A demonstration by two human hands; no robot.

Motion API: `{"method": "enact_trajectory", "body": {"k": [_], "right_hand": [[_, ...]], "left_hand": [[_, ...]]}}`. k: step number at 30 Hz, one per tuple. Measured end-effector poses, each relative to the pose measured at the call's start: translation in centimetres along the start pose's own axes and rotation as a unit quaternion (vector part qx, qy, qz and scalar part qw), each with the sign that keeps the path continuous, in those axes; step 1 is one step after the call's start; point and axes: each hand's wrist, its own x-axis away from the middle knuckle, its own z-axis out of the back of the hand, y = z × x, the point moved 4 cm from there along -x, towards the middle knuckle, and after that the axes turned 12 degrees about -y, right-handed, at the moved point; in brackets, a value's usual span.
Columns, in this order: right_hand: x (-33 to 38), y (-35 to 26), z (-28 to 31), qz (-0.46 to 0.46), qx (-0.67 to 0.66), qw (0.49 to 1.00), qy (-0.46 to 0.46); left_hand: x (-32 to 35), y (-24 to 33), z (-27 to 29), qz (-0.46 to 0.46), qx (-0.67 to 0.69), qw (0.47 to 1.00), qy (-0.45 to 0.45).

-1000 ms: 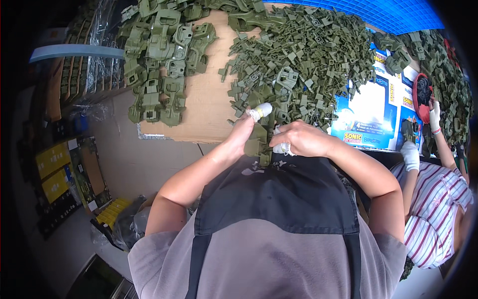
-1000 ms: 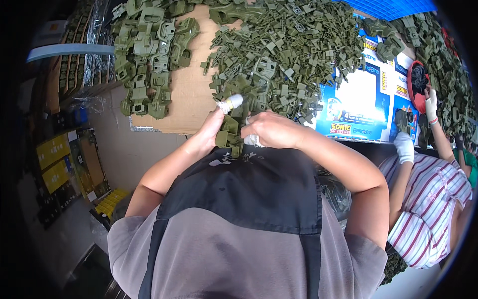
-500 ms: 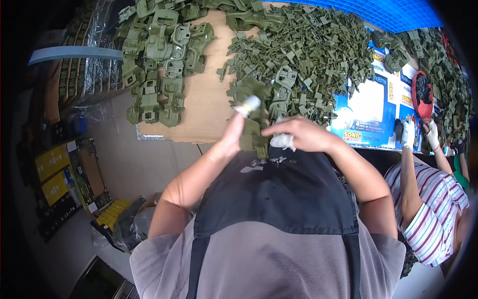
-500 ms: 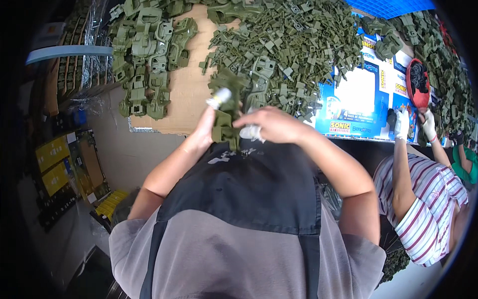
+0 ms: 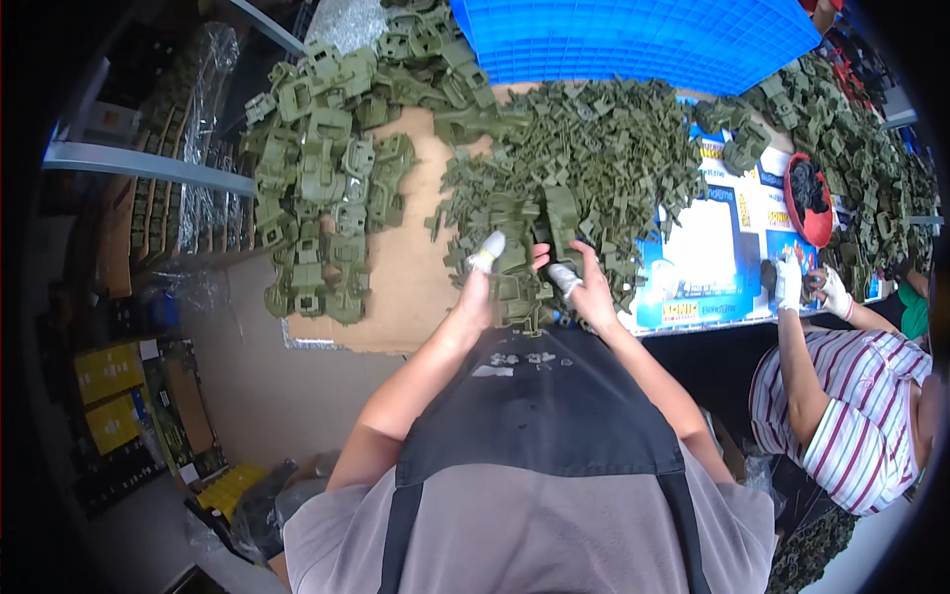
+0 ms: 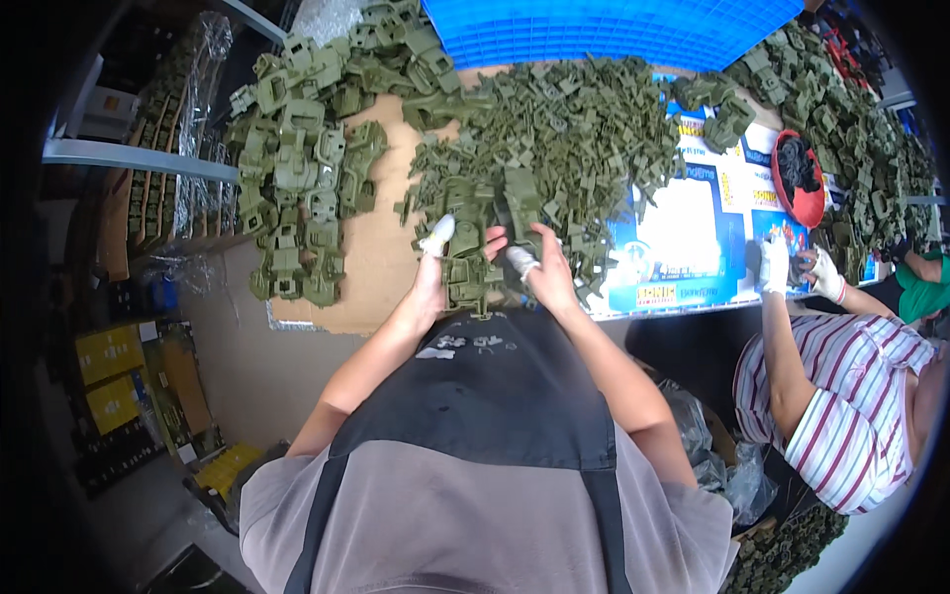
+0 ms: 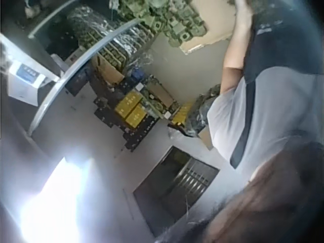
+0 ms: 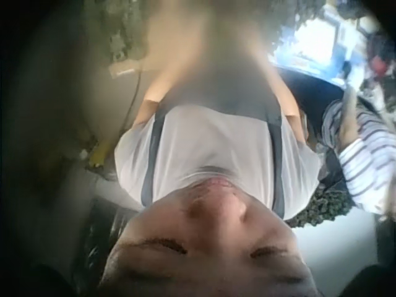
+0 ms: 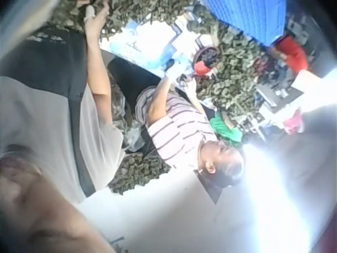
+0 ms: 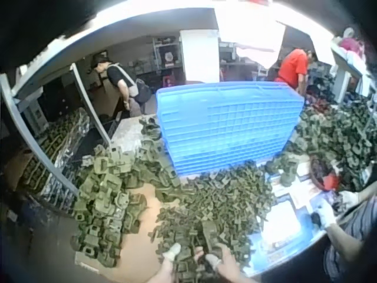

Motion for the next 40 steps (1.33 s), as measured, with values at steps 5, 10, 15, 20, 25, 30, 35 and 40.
{"method": "enact_trajectory", "body": {"k": [5,10,15,20,25,30,35,40], "right_hand": [[2.1,-5.6,2.7,0.066,-0.169,0.981,-0.062],[2.7,-9.7,0.8,0.135,0.086,0.983,-0.093],[2.9,-11.9,2.2,0.154,0.119,0.977,-0.084],[2.6,-11.6,2.2,0.155,0.046,0.983,-0.091],[2.9,-12.2,2.2,0.164,0.103,0.973,-0.124],[2.8,-13.0,2.0,0.189,0.081,0.964,-0.167],[2.2,-12.7,0.8,0.208,0.044,0.960,-0.184],[1.5,-9.9,0.5,0.138,-0.416,0.874,-0.208]], "left_hand": [[0.8,2.0,1.9,-0.083,-0.063,0.994,-0.021],[1.5,1.4,0.6,-0.100,-0.185,0.973,0.099],[2.1,1.9,0.1,-0.162,-0.227,0.955,0.099],[2.2,2.6,1.3,-0.172,-0.231,0.953,0.097],[3.3,3.3,0.4,-0.124,-0.270,0.948,0.115],[3.0,3.9,0.2,-0.157,-0.217,0.954,0.138],[3.1,4.6,-0.9,-0.205,-0.212,0.947,0.132],[3.4,4.7,-1.7,-0.232,-0.105,0.958,0.132]]}}
